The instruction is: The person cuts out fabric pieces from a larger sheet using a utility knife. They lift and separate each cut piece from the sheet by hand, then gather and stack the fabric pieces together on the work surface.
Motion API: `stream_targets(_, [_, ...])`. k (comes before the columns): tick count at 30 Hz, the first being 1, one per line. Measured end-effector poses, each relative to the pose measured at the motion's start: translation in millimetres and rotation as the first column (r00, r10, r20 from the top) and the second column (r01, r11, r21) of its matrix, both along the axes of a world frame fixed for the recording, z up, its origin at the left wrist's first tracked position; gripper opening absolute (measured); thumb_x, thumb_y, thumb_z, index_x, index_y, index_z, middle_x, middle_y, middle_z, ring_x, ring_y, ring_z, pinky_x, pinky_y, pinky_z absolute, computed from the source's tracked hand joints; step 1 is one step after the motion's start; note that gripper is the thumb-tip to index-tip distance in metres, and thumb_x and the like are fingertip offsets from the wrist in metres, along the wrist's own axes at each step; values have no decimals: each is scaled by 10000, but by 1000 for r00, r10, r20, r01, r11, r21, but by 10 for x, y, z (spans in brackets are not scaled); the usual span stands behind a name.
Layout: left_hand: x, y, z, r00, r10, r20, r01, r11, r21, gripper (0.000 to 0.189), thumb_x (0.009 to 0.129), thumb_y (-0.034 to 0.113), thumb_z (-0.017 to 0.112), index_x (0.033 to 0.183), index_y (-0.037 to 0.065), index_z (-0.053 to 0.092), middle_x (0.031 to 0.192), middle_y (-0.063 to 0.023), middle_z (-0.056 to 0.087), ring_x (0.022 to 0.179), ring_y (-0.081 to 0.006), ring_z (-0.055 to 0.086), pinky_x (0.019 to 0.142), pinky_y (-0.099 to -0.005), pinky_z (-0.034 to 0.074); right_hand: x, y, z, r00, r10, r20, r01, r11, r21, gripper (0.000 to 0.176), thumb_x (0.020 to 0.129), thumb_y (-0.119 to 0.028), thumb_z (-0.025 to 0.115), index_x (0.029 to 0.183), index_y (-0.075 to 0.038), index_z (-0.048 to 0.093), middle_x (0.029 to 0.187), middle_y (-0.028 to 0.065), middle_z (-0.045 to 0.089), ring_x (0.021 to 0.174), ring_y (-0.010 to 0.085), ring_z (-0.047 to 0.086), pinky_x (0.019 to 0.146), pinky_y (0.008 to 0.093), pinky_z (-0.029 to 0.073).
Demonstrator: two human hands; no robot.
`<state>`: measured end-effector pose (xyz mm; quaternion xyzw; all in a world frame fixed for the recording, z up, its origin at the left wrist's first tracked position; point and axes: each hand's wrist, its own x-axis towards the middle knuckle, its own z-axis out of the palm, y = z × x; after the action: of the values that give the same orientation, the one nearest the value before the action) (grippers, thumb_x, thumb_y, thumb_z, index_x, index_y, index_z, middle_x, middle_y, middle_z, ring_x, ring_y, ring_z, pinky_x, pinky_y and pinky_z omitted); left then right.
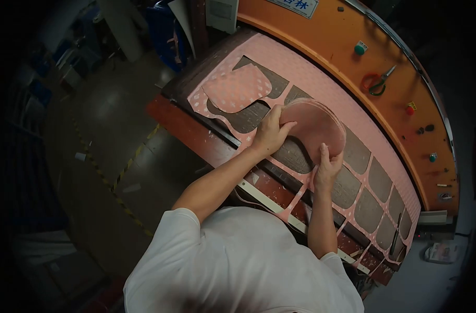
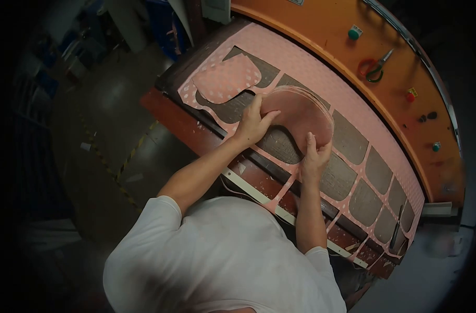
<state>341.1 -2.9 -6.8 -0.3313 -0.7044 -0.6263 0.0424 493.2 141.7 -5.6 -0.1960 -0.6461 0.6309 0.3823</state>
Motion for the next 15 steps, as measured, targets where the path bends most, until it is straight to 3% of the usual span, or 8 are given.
stream_targets(2, [-140,-142,295,990,-78,-120,72,996,-53,427,878,185,745,1193,9,517,1086,-243,665,1029,-447,640,841,-484,520,147,53,93,994,96,-53,-103,985,-138,349,980,-85,656,1284,20,519,1244,118,622,1119,166,605,983,313,485])
stream_targets(4, [-230,-241,735,965,-154,-210,102,966,-238,426,847,179,769,1182,20,558,1071,-195,678,1018,-400,661,835,-455,528,263,-59,281,974,191,-121,-214,951,-222,370,985,-99,650,1303,16,499,1251,123,621,1099,181,629,962,345,527])
stream_targets(9, [-447,149,1108,793,-297,-532,42,898,-439,488,801,224,799,1196,45,575,1107,-152,675,1098,-346,630,924,-467,483,376,-352,313,979,181,96,-135,921,-366,344,1005,-185,625,1275,4,530,1161,114,666,924,185,691,739,324,609])
stream_targets(10, [-516,141,1044,794,-213,-570,-12,931,-364,516,791,237,807,1214,50,577,1119,-152,670,1118,-340,618,944,-464,472,397,-338,209,972,168,163,-93,916,-390,342,1008,-205,621,1268,2,538,1138,111,676,879,184,701,691,315,618])
stream_targets(11, [-594,143,898,787,-133,-603,-60,956,-289,544,781,249,815,1232,55,579,1132,-152,665,1139,-333,605,964,-461,461,438,-292,81,928,206,311,-52,897,-440,336,1004,-234,625,1232,7,569,1024,117,706,735,168,694,596,279,605])
stream_targets(12, [-695,163,747,773,-58,-631,-99,973,-210,573,771,261,823,1250,60,581,1144,-152,660,1160,-326,592,984,-458,449,520,-228,9,903,261,341,-82,884,-460,337,1004,-239,625,1223,12,574,997,122,707,719,164,688,592,279,604])
stream_targets(14, [-1103,-16,484,878,4,-478,-159,945,-284,574,770,335,824,1222,30,645,1177,-182,647,1178,-347,570,1000,-447,450,698,-84,-80,848,358,392,-127,854,-505,341,1004,-250,624,1206,22,584,944,134,710,685,158,676,583,279,601])
stream_targets(15, [-1277,-198,397,913,47,-406,-199,920,-339,550,780,348,817,1197,21,671,1187,-185,645,1183,-346,566,1007,-441,449,727,-65,-104,860,311,404,-86,870,-486,348,1009,-256,614,1197,35,588,884,141,707,665,146,664,558,269,589])
